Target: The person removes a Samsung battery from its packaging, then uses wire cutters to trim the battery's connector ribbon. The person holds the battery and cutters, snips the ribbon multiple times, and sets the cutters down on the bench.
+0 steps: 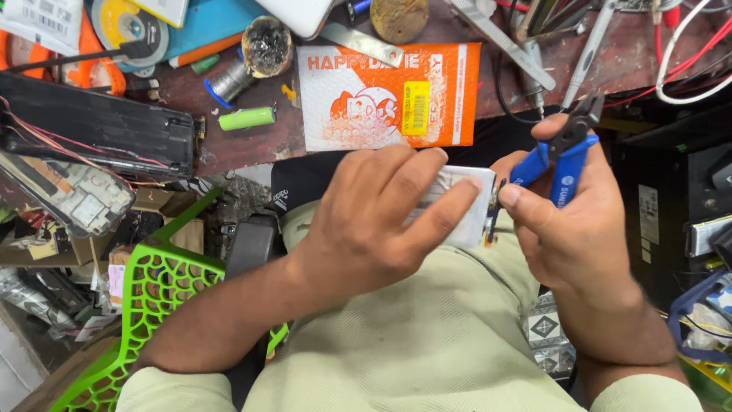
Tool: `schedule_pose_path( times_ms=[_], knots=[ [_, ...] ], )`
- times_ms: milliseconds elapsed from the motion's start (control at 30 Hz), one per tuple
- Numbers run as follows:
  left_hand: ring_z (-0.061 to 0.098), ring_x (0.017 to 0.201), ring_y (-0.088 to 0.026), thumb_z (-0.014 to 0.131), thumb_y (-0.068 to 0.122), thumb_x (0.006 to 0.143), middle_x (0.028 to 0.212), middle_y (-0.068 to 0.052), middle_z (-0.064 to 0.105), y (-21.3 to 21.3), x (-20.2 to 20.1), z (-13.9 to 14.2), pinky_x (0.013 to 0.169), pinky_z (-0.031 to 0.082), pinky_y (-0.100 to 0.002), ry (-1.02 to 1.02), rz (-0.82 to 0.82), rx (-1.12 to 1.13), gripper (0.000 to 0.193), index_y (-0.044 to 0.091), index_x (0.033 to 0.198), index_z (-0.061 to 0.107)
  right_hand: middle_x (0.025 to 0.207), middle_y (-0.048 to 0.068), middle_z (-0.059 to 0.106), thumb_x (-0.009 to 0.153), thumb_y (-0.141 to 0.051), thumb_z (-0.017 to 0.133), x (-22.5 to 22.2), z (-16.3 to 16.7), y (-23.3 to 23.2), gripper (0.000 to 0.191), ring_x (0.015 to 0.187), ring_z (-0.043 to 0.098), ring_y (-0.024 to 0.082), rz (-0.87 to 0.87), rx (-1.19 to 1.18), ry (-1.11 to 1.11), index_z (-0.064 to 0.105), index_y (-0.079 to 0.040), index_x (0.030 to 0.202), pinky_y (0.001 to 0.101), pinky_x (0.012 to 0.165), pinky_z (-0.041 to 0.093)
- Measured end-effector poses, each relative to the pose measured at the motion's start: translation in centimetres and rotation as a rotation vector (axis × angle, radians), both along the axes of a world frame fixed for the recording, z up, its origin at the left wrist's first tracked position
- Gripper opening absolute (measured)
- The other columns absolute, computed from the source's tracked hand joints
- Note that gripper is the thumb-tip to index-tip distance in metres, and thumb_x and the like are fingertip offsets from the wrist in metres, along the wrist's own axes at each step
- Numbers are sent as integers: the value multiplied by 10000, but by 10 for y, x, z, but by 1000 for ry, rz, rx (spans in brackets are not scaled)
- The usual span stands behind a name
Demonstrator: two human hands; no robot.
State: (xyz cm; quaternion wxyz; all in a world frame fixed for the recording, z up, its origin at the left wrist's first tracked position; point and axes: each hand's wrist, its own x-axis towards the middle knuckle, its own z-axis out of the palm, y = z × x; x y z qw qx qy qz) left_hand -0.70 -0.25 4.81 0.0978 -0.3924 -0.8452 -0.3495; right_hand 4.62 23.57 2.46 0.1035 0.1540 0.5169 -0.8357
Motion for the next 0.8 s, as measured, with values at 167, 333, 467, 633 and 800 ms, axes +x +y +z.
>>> schedule_pose_path(
  times_ms=[167,333,467,633,800],
  knots=[
    [736,1108,-222,640,46,941,1196,-131,718,-6,3,-2,952,586,-336,-804,-15,364,326,72,1266,630,1135,204,667,1047,-98,611,-10,23,2,415,1045,677,219,53,267,198,427,-58,1417,355,1033,559],
    [714,954,-131,601,137,1060,1069,-117,748,-3,-2,-15,852,593,-312,-1523,-1,736,233,-6,1242,629,1144,124,710,993,-205,597,-23,46,5,376,904,630,212,315,922,301,576,-62,1340,310,861,494],
    [691,927,-103,586,162,1057,1064,-70,713,-6,2,-15,815,585,-294,-1460,74,721,251,16,1261,584,1036,89,707,929,-230,680,-36,49,9,363,912,675,284,617,1316,554,674,-83,1261,383,804,469],
    [691,973,-132,595,176,1084,1078,-80,735,-12,-3,-6,876,560,-302,-1094,69,399,242,20,1269,597,961,68,710,894,-305,716,-36,45,1,382,797,649,272,752,1387,499,711,-132,1235,407,709,473],
    [755,813,-176,616,265,1017,918,-93,736,-12,-8,1,732,560,-319,-1092,109,227,295,55,1222,585,939,45,697,895,-315,712,-33,43,-9,392,805,635,267,719,1469,554,707,-146,1249,419,721,434]
  ],
)
